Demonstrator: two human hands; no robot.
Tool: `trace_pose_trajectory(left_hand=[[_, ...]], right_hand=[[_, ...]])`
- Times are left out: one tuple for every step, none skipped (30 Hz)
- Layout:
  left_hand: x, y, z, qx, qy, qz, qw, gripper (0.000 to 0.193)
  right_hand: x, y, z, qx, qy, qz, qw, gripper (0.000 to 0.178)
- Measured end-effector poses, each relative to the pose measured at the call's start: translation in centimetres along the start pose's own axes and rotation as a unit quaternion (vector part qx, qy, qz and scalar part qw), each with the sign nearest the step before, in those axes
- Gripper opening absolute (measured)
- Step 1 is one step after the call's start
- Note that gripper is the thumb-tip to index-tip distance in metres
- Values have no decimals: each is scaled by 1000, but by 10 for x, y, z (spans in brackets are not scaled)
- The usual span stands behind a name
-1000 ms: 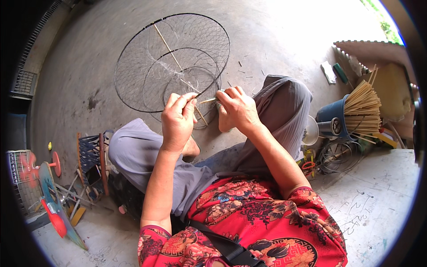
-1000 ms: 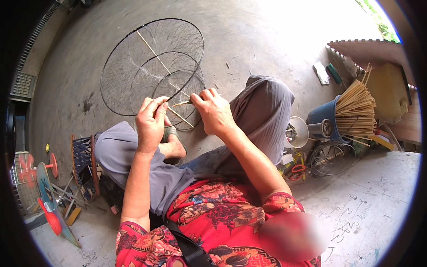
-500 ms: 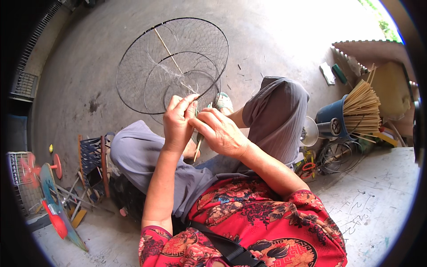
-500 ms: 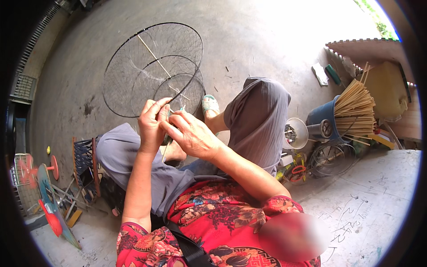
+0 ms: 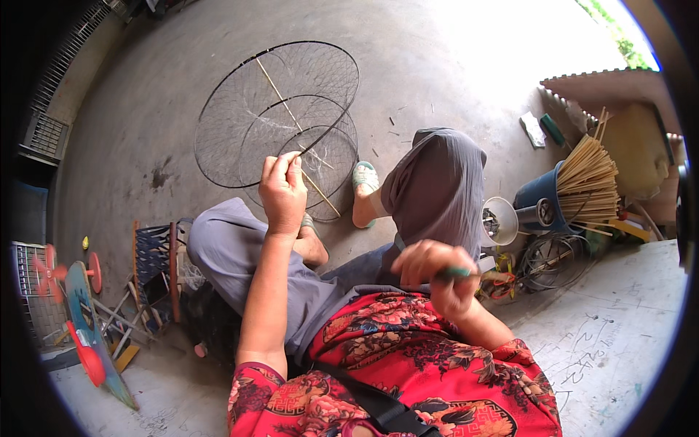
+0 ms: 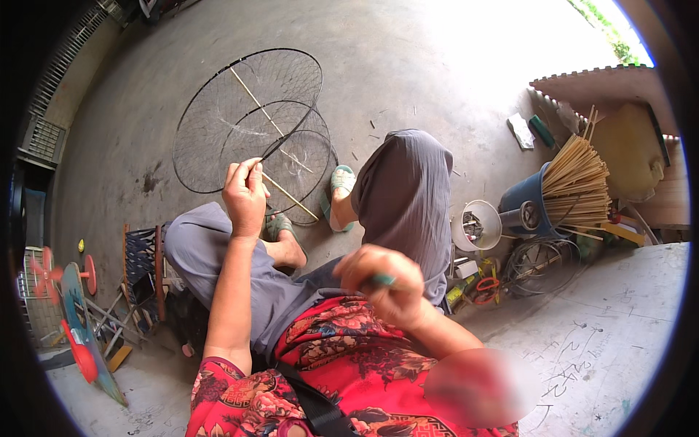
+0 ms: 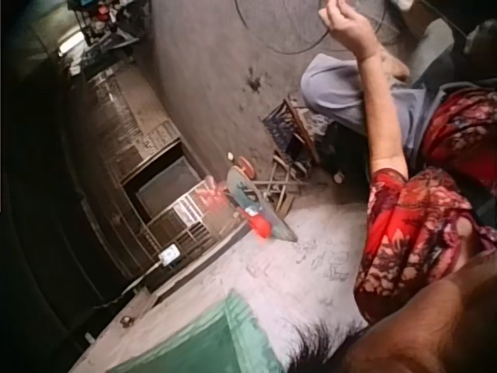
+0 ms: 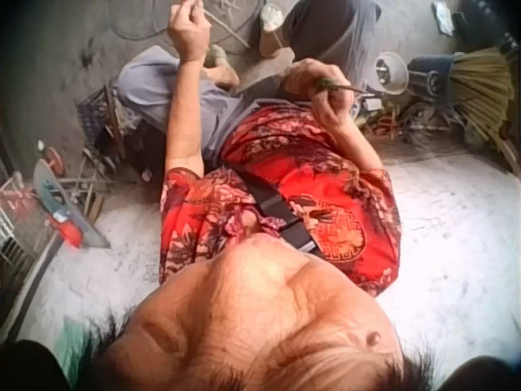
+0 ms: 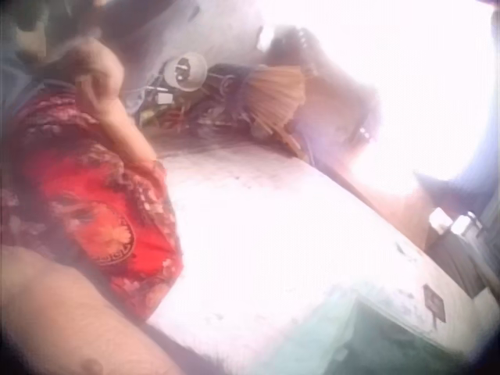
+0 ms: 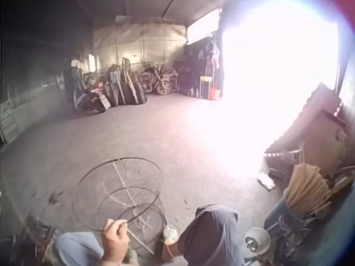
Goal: The person sits on the floor and works on a circular fishing net using a green netting needle to adjust the mesh. They then clear small splinters from the concrete floor by hand and thread a thin bamboo strip through the wire rings and netting.
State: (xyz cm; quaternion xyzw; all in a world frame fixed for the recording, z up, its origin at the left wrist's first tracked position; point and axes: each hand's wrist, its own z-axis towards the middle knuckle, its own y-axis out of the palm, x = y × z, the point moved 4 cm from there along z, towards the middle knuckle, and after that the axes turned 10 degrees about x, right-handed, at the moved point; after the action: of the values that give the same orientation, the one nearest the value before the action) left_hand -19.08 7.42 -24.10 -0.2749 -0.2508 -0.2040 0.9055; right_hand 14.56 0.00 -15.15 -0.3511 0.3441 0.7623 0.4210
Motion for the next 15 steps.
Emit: trace_pose_trajectory(left_hand=[[1, 0, -1, -9, -14, -2, 1000, 10], [2, 0, -3, -14, -11, 0, 1000, 9], [4, 1, -3, -18, -7, 1, 1000, 9], [4, 3, -6, -16, -42, -13, 999, 7], [6, 4, -11, -19, -63, -21, 998, 7], [10, 6, -12, -22, -83, -29, 996, 7], [16, 5, -14, -51, -82, -16, 995, 7], [20, 2, -11, -62, -85, -9, 994, 7], [24, 3, -8, -74, -87, -6, 993, 7], [29, 4, -6, -87, -90, -3, 992, 7], [35, 4, -4, -121, -135, 4, 983, 8], [39, 3, -1, -136, -157, 10, 978, 8], [45, 1, 1, -153, -179, 15, 972, 9], [50, -2, 3, -159, -173, 30, 971, 8], [52, -3, 3, -166, -167, 45, 971, 8]], right_hand=[[15, -22, 1, 78, 23, -90, 993, 11], [31, -38, 1, 83, 11, -223, 971, 9], [43, -52, 7, 85, 1, -355, 931, 11], [53, -48, 1, 57, 6, -382, 923, 12], [60, -42, -1, 28, 9, -409, 912, 14], [68, -36, -2, 0, 10, -436, 900, 16], [80, -29, -3, -3, 50, -408, 912, 17], [96, -22, 2, -30, 91, -389, 916, 17], [111, -17, 6, -53, 133, -373, 917, 19], [126, -12, 10, -76, 175, -360, 913, 23], [138, -6, 12, -108, 182, -357, 910, 23], [151, 1, 12, -148, 181, -360, 903, 24], [161, 5, 9, -173, 184, -357, 899, 24], [166, 11, 9, -188, 183, -355, 897, 25], [172, 17, 9, -200, 181, -352, 896, 25]])
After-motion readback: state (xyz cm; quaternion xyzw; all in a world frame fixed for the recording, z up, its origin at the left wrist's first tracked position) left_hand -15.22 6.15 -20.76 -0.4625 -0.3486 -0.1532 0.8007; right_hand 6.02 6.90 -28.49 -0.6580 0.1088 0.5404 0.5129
